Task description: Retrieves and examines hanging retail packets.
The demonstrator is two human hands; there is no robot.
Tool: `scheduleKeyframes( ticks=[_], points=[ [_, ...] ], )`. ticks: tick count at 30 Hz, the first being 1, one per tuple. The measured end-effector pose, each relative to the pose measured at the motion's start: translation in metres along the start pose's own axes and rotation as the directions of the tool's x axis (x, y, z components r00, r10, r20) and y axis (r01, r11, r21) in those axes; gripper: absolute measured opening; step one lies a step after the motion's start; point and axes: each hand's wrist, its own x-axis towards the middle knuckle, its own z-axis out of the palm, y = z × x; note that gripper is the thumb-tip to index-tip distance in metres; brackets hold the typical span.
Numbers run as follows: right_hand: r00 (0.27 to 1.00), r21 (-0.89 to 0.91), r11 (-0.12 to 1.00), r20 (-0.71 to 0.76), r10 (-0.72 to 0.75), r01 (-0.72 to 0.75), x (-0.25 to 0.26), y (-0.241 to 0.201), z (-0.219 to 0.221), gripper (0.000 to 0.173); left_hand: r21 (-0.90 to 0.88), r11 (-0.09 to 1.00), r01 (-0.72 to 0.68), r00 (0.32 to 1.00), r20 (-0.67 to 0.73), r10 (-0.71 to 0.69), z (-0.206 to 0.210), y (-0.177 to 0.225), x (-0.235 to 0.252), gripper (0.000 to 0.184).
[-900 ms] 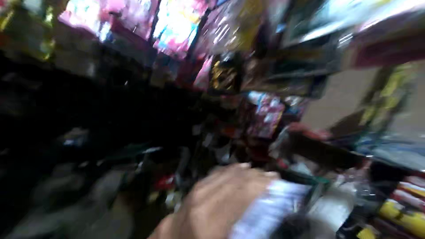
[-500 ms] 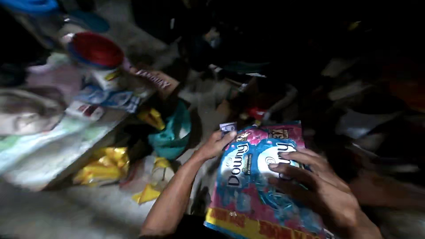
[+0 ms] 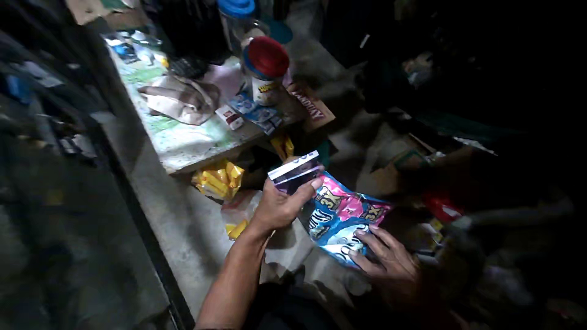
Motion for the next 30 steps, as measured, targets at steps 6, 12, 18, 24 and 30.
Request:
scheduleKeyframes(
  ticks=[6, 12, 18, 24, 30],
  points=[
    [0.986, 0.388, 0.910, -0.137, -0.098, 0.144, 0.106, 0.029, -0.011, 0.060, 0.250, 0.886, -0.389, 0.841, 0.489, 0.232, -0.010, 0.055, 0.012, 0.020],
    [0.993, 0.742, 0.666, 0.001, -0.121, 0.081, 0.173, 0.021, 0.074, 0.017, 0.418, 0.864, -0.282, 0.941, 0.297, 0.163, -0.072, 0.042, -0.002, 0.022],
    [0.964, 0.473, 0.849, 0.224, 0.143, -0.235, 0.194, -0.022, 0.152, 0.024, 0.720, 0.477, 0.504, 0.863, -0.395, -0.314, -0.230, -0.048, 0.006, 0.046],
    [0.831, 0.246, 0.866, 0.481, 0.280, -0.435, 0.226, -0.044, 0.178, 0.023, 0.866, 0.076, 0.494, 0.805, -0.423, -0.415, -0.353, -0.151, 0.065, 0.048],
    [0.818, 0.183, 0.918, 0.537, 0.208, -0.353, 0.265, -0.034, 0.185, 0.023, 0.904, 0.270, 0.331, 0.891, -0.206, -0.404, -0.345, -0.136, 0.071, 0.077]
  ],
)
